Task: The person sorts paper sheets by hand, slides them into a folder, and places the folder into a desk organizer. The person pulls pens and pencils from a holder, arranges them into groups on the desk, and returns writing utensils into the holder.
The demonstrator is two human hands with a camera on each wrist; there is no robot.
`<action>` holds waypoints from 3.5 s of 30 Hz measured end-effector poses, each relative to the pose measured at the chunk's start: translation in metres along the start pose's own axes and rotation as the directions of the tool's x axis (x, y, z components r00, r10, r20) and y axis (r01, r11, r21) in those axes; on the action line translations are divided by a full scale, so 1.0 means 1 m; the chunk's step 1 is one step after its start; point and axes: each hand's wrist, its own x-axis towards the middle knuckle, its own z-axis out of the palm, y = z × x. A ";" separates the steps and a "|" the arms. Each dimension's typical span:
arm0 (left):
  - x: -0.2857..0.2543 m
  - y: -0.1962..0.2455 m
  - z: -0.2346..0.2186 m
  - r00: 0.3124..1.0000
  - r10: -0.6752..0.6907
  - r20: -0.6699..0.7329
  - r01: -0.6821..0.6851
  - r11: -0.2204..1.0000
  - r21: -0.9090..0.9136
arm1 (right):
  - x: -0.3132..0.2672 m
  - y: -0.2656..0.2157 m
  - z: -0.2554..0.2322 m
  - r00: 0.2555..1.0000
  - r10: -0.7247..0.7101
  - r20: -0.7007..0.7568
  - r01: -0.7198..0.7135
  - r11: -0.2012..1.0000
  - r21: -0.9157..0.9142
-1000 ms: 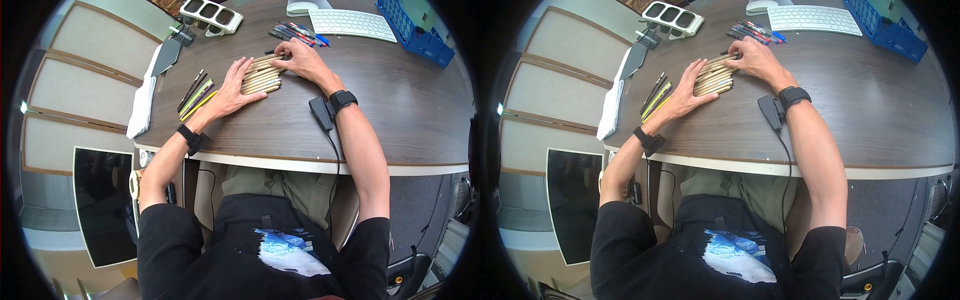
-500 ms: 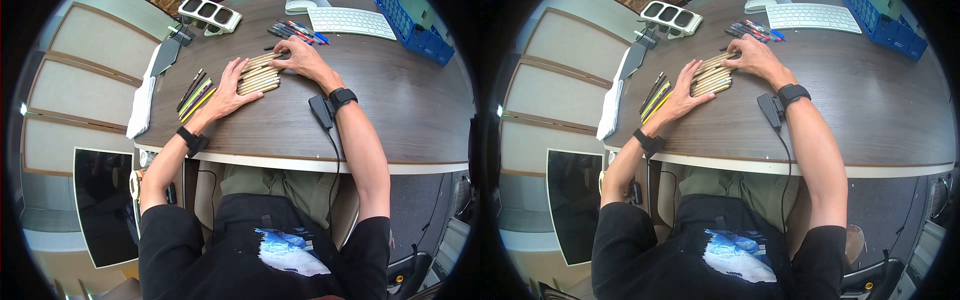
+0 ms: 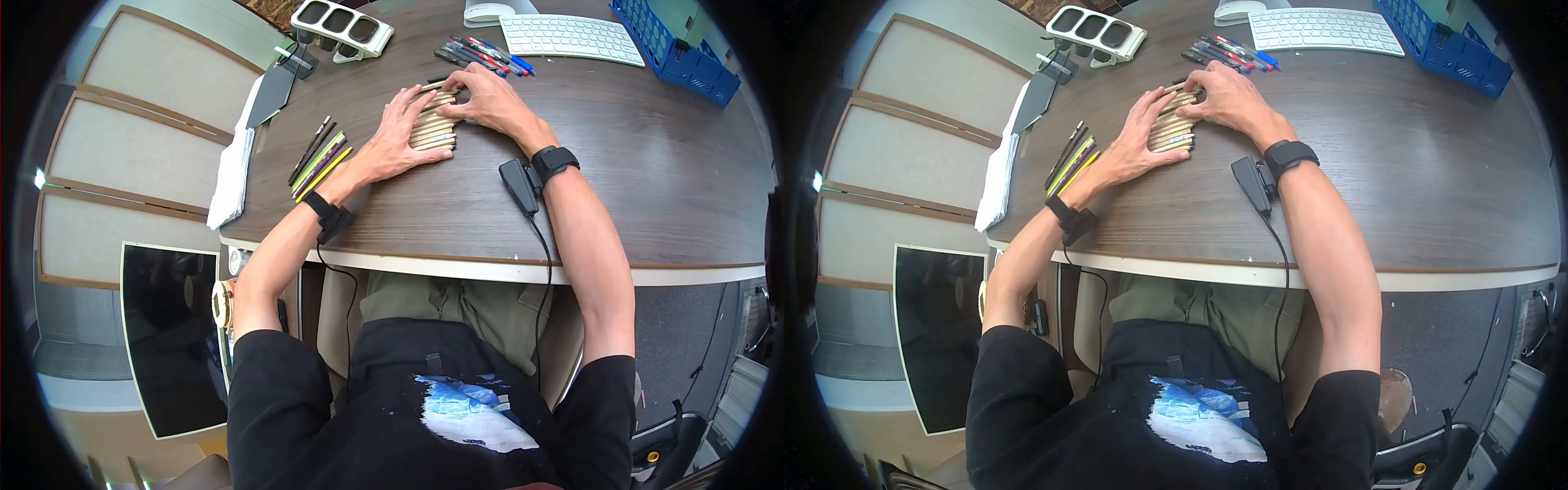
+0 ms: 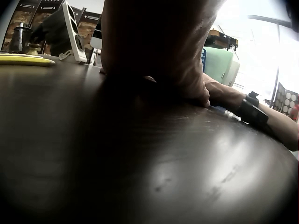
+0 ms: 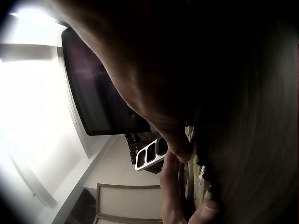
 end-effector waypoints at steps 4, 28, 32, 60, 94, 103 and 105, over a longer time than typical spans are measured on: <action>0.008 0.001 -0.005 0.999 -0.029 0.034 0.025 0.995 0.100 | -0.001 -0.001 -0.001 0.999 0.028 -0.025 -0.027 0.999 0.046; 0.039 0.020 -0.061 0.907 -0.026 0.420 -0.089 0.964 0.251 | 0.003 0.012 0.002 0.980 -0.048 -0.192 0.064 0.995 0.077; 0.034 0.007 -0.049 0.938 0.044 0.344 -0.152 0.944 0.294 | 0.005 0.012 0.003 0.990 -0.044 -0.134 0.059 0.992 0.109; 0.033 0.025 -0.067 0.853 -0.296 0.430 0.167 0.935 0.312 | 0.004 0.007 0.001 0.992 0.008 -0.128 0.005 0.994 0.108; 0.019 0.013 -0.049 0.948 -0.276 -0.156 0.245 0.950 -0.192 | 0.003 0.004 -0.002 0.991 0.002 -0.134 0.016 0.990 0.137; 0.035 -0.007 -0.029 0.831 -0.539 0.138 0.402 0.410 -0.819 | 0.003 0.002 -0.003 0.991 0.014 -0.133 0.004 0.991 0.133; 0.036 -0.006 -0.028 0.812 -0.535 0.235 0.432 0.278 -0.858 | 0.003 0.001 -0.002 0.991 0.019 -0.132 -0.001 0.990 0.139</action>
